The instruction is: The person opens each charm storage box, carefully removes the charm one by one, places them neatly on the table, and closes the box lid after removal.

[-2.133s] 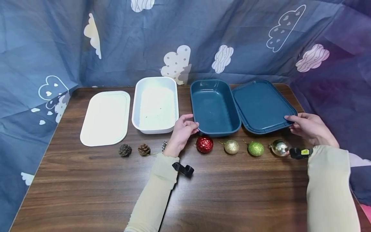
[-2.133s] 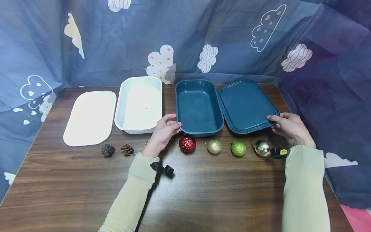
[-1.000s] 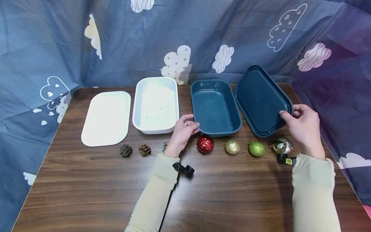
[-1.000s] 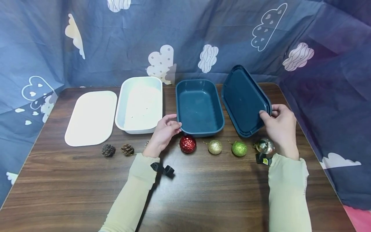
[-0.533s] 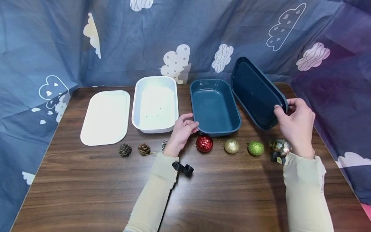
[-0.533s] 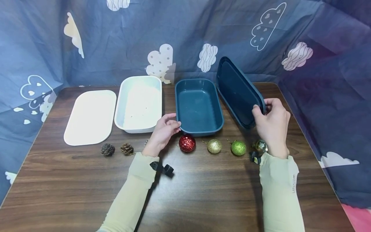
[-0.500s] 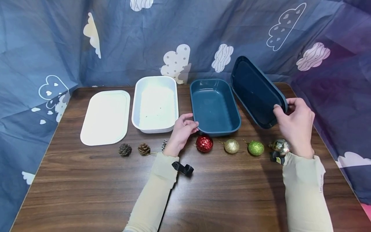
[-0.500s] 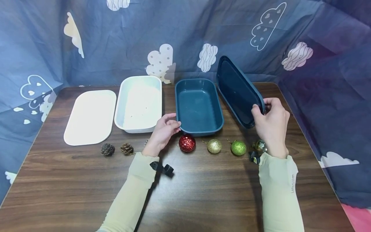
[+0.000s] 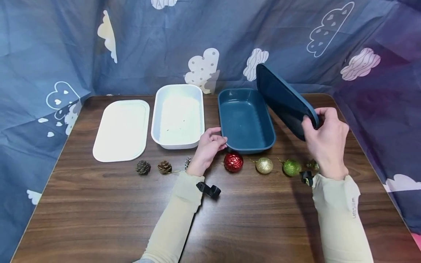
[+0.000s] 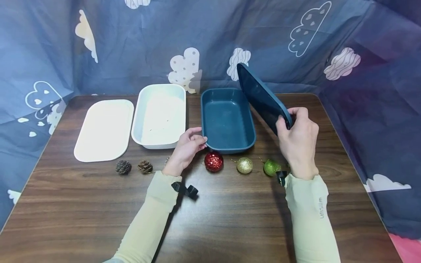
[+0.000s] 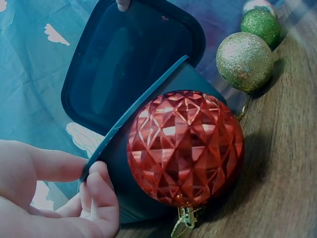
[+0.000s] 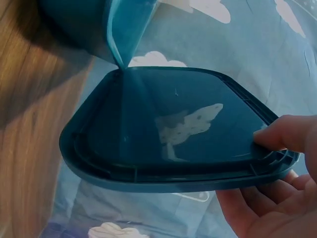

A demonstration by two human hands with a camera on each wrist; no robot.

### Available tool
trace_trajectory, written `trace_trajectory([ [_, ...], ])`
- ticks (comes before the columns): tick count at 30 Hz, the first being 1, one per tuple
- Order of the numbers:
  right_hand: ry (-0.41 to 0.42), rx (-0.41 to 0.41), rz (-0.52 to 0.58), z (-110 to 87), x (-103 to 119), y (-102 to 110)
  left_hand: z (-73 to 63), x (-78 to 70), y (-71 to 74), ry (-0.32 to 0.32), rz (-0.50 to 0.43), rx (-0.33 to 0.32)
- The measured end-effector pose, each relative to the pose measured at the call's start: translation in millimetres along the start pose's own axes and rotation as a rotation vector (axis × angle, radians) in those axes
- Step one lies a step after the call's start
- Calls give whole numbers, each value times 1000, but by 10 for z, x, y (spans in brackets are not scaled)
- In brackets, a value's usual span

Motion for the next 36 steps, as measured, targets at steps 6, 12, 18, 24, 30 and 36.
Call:
trace_trajectory([
  [6,87,23,16,-88,147,-81,15,-7,18,3,5,4],
  [12,162,59,40,-195,286,-175,38,-13,17,-1,6,21],
  [18,211,120,48,-264,417,-285,48,-26,19,-4,20,25],
  [24,264,171,58,-330,516,-414,53,-37,46,-7,27,21],
  [30,264,223,28,-410,567,-525,61,-23,44,-13,33,26],
  [36,293,282,-12,-495,582,-646,56,13,49,0,42,15],
])
Point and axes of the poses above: each hand's wrist, its own z-axis towards the middle knuckle, its own y-axis out of the back of the hand, x = y × z, the point moved 5 cm from there along z, towards the middle knuckle, and after that the axes turned 14 degrees about -y, right-handed, at the moved point
